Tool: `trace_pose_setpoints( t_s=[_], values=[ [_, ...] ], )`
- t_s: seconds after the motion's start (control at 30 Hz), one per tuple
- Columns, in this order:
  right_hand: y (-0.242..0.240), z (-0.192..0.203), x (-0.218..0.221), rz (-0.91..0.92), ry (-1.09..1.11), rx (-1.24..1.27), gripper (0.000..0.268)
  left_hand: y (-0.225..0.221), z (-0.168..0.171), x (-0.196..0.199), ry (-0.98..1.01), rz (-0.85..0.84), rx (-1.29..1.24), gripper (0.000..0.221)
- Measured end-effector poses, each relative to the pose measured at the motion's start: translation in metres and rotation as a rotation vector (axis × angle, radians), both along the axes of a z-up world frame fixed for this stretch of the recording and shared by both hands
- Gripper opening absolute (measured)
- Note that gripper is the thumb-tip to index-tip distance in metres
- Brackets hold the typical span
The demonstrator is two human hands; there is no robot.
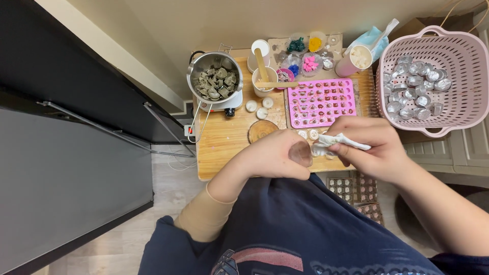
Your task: Cleaning and wiping small plastic containers with a cloth.
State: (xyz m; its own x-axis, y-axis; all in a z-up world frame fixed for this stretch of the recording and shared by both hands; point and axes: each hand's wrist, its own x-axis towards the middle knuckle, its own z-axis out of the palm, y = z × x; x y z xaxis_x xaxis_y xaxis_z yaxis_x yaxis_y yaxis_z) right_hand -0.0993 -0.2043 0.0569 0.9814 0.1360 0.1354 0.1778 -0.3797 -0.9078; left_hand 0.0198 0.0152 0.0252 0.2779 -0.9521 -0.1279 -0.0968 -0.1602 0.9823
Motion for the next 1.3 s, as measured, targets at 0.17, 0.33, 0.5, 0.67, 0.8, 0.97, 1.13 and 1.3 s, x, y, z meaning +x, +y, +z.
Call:
trace_pose_setpoints(
  t_s=[0.17, 0.33, 0.5, 0.67, 0.8, 0.97, 1.13, 1.3],
  values=[
    [0.015, 0.022, 0.013, 0.098, -0.263, -0.258, 0.024, -0.003, -0.014, -0.005, 0.227, -0.094, -0.104, 0.02],
    [0.018, 0.02, 0.015, 0.292, -0.446, -0.568, 0.053, -0.003, -0.014, -0.008, 0.324, -0.076, -0.109, 0.02],
    [0.025, 0.02, 0.009, 0.231, -0.287, -0.442, 0.037, 0.0, 0.001, -0.011, 0.059, 0.13, -0.093, 0.018],
    [0.034, 0.008, -0.006, 0.076, -0.093, -0.387, 0.005, -0.001, 0.016, -0.015, -0.254, 0.255, -0.001, 0.025],
    [0.041, 0.005, -0.01, -0.147, 0.437, -0.015, 0.028, -0.004, 0.021, -0.019, -0.432, 0.343, 0.051, 0.023],
    [0.039, -0.004, -0.01, -0.3, 0.69, 0.201, 0.026, -0.01, 0.009, -0.026, -0.618, 0.406, 0.081, 0.018],
    [0.031, -0.032, -0.019, -0.333, 0.772, 0.508, 0.033, -0.016, -0.007, -0.035, -0.772, 0.469, 0.075, 0.02],
    [0.022, -0.048, -0.021, -0.42, 0.878, 0.838, 0.027, -0.022, -0.023, -0.041, -0.933, 0.54, 0.047, 0.026]
  ],
)
